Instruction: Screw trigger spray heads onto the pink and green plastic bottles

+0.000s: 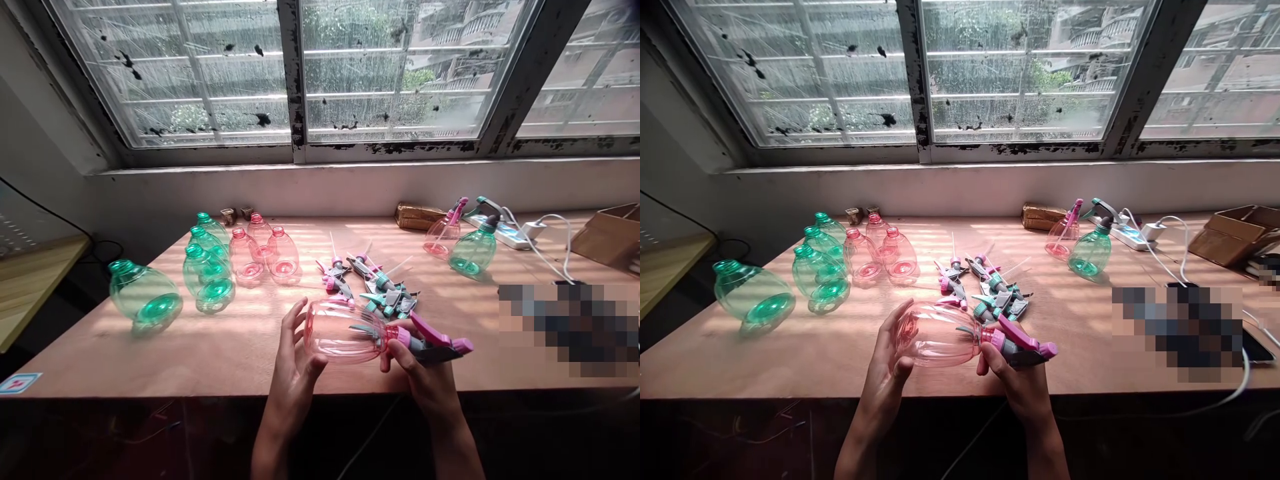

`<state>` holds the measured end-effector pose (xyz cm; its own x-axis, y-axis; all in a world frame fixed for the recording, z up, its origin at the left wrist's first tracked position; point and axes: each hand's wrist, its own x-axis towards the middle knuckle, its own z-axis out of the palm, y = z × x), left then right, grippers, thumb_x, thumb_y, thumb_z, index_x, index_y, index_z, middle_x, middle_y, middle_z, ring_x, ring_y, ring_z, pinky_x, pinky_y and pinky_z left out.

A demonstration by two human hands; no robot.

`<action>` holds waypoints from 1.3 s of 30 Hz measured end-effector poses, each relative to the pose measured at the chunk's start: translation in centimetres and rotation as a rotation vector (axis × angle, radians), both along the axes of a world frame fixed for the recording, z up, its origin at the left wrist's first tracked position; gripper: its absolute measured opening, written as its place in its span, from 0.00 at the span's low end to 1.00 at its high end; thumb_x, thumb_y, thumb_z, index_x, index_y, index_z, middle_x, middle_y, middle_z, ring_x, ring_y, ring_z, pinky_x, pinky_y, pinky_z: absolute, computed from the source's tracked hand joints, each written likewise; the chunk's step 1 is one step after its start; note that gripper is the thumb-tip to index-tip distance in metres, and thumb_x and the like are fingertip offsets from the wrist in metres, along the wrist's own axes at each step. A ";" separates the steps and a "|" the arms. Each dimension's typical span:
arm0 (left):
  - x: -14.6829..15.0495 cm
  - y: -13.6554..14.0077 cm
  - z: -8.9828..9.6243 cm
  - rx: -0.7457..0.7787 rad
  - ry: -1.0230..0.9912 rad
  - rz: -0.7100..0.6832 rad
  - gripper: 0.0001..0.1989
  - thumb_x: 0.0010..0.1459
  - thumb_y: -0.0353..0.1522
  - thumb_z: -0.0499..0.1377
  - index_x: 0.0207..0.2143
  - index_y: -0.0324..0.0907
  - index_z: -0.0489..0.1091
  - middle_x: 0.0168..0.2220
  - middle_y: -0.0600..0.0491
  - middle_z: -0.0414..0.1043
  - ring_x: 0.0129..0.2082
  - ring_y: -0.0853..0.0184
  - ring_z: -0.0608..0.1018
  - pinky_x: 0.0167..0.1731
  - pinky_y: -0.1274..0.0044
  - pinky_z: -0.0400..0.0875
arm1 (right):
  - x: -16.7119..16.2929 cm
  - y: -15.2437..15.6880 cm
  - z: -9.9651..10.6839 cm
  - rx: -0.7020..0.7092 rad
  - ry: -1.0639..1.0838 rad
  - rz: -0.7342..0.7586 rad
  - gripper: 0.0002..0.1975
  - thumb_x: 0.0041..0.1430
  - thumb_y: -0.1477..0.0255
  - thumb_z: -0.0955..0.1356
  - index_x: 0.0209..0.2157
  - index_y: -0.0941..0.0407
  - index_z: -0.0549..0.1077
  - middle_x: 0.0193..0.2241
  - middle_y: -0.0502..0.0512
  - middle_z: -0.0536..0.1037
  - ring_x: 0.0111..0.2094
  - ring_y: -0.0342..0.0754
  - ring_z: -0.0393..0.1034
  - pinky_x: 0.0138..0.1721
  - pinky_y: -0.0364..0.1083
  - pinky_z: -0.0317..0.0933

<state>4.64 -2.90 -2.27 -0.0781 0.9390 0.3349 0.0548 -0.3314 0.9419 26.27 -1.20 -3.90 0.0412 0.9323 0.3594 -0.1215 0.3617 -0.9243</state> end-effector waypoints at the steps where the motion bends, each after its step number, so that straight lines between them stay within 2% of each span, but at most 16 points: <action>1: 0.0 0.1 0.0 -0.032 0.021 0.015 0.42 0.59 0.60 0.58 0.69 0.48 0.59 0.69 0.42 0.61 0.69 0.47 0.64 0.67 0.60 0.61 | 0.0 -0.1 0.1 -0.006 -0.016 0.019 0.06 0.67 0.66 0.71 0.40 0.53 0.75 0.21 0.46 0.78 0.24 0.47 0.73 0.33 0.47 0.66; 3: 0.0 0.3 0.0 -0.100 0.076 0.015 0.43 0.61 0.61 0.54 0.69 0.45 0.60 0.64 0.41 0.67 0.65 0.47 0.69 0.66 0.59 0.62 | -0.2 -0.2 0.3 -0.016 -0.025 0.043 0.06 0.67 0.65 0.71 0.41 0.53 0.75 0.22 0.47 0.78 0.25 0.47 0.73 0.33 0.47 0.66; 5: -0.1 0.3 0.1 -0.144 0.122 -0.014 0.39 0.65 0.56 0.54 0.70 0.45 0.59 0.65 0.41 0.66 0.65 0.48 0.70 0.67 0.58 0.60 | -0.3 -0.2 0.4 -0.015 -0.005 0.025 0.07 0.66 0.65 0.72 0.43 0.53 0.76 0.21 0.46 0.78 0.24 0.47 0.72 0.35 0.49 0.67; 7: -0.4 0.2 0.2 -0.150 0.145 -0.064 0.36 0.67 0.50 0.57 0.72 0.49 0.56 0.71 0.44 0.60 0.69 0.49 0.65 0.70 0.59 0.55 | -0.4 0.1 0.2 -0.019 0.041 -0.019 0.08 0.66 0.65 0.72 0.43 0.54 0.76 0.20 0.46 0.78 0.22 0.47 0.73 0.36 0.50 0.68; 10: -0.7 0.0 0.2 -0.121 0.184 -0.135 0.37 0.67 0.44 0.60 0.74 0.58 0.49 0.76 0.52 0.48 0.74 0.53 0.56 0.72 0.60 0.50 | -0.3 0.8 -0.3 -0.061 0.136 -0.060 0.09 0.64 0.64 0.74 0.40 0.54 0.76 0.20 0.46 0.78 0.19 0.46 0.73 0.30 0.48 0.68; 13: -0.5 0.0 0.1 -0.088 0.239 -0.149 0.37 0.69 0.42 0.58 0.74 0.62 0.45 0.77 0.55 0.47 0.75 0.57 0.55 0.73 0.61 0.48 | -0.2 1.3 -0.6 -0.093 0.188 -0.096 0.11 0.62 0.62 0.76 0.36 0.55 0.75 0.20 0.48 0.78 0.18 0.46 0.73 0.25 0.46 0.66; 15: -0.2 0.0 0.0 -0.091 0.263 -0.138 0.39 0.68 0.42 0.60 0.74 0.60 0.44 0.76 0.53 0.49 0.75 0.56 0.55 0.73 0.60 0.48 | -0.3 1.3 -0.6 -0.087 0.178 -0.109 0.12 0.63 0.62 0.75 0.37 0.55 0.75 0.20 0.48 0.78 0.18 0.47 0.73 0.25 0.47 0.67; 17: 0.0 0.0 -0.1 -0.116 0.238 -0.114 0.45 0.64 0.44 0.64 0.75 0.56 0.42 0.76 0.49 0.49 0.75 0.53 0.56 0.73 0.59 0.48 | -0.5 1.0 -0.3 -0.064 0.141 -0.105 0.11 0.63 0.63 0.75 0.40 0.55 0.75 0.19 0.47 0.78 0.19 0.47 0.73 0.29 0.49 0.69; 20: 0.1 0.2 -0.4 -0.147 0.078 -0.070 0.51 0.61 0.52 0.63 0.76 0.50 0.39 0.75 0.41 0.50 0.73 0.48 0.60 0.71 0.56 0.53 | -0.8 0.3 0.1 -0.045 0.059 -0.073 0.13 0.64 0.62 0.74 0.45 0.55 0.76 0.19 0.46 0.77 0.20 0.47 0.72 0.33 0.51 0.69; 23: 0.0 0.4 -0.4 -0.152 -0.021 -0.027 0.44 0.63 0.56 0.57 0.73 0.45 0.50 0.72 0.38 0.57 0.70 0.47 0.65 0.69 0.56 0.59 | -0.8 -0.1 0.3 -0.059 -0.001 -0.027 0.13 0.62 0.61 0.74 0.45 0.53 0.77 0.20 0.47 0.77 0.22 0.48 0.72 0.30 0.50 0.68; 25: 0.0 0.5 -0.1 -0.168 0.000 -0.004 0.38 0.64 0.54 0.59 0.69 0.44 0.59 0.69 0.39 0.62 0.69 0.48 0.67 0.68 0.58 0.61 | -0.8 -0.1 0.3 -0.060 -0.013 -0.021 0.13 0.63 0.61 0.74 0.45 0.53 0.77 0.20 0.47 0.77 0.23 0.49 0.72 0.31 0.50 0.68; 27: 0.1 0.5 0.2 -0.171 0.029 0.015 0.35 0.63 0.50 0.62 0.68 0.46 0.61 0.68 0.42 0.62 0.68 0.49 0.68 0.67 0.59 0.62 | -0.8 0.0 0.5 -0.056 -0.006 -0.040 0.11 0.64 0.62 0.73 0.44 0.53 0.78 0.20 0.47 0.78 0.23 0.49 0.73 0.33 0.51 0.69; 33: 0.3 0.0 0.5 -0.091 0.099 -0.010 0.36 0.63 0.43 0.65 0.71 0.59 0.56 0.74 0.52 0.56 0.72 0.52 0.63 0.70 0.58 0.57 | -1.0 0.1 1.1 -0.068 0.113 -0.097 0.09 0.65 0.64 0.74 0.41 0.53 0.76 0.22 0.46 0.78 0.20 0.46 0.73 0.31 0.50 0.69; 36: 0.2 0.0 0.2 -0.107 0.100 -0.057 0.40 0.63 0.43 0.65 0.73 0.59 0.51 0.74 0.51 0.54 0.73 0.52 0.59 0.71 0.58 0.54 | -1.0 0.1 1.1 -0.069 0.116 -0.085 0.09 0.65 0.64 0.74 0.43 0.53 0.75 0.22 0.46 0.78 0.20 0.46 0.73 0.32 0.49 0.68; 39: 0.0 0.1 -0.1 -0.099 0.055 -0.041 0.45 0.61 0.49 0.65 0.73 0.52 0.49 0.74 0.44 0.54 0.73 0.49 0.58 0.71 0.57 0.55 | -0.9 0.0 0.8 -0.077 0.075 -0.037 0.12 0.64 0.63 0.74 0.45 0.53 0.75 0.21 0.46 0.78 0.22 0.47 0.73 0.31 0.49 0.68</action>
<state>4.68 -2.79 -2.41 -0.0231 0.9696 0.2435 0.0958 -0.2403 0.9660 25.40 -1.19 -3.05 0.1001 0.9542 0.2818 -0.1796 0.2959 -0.9382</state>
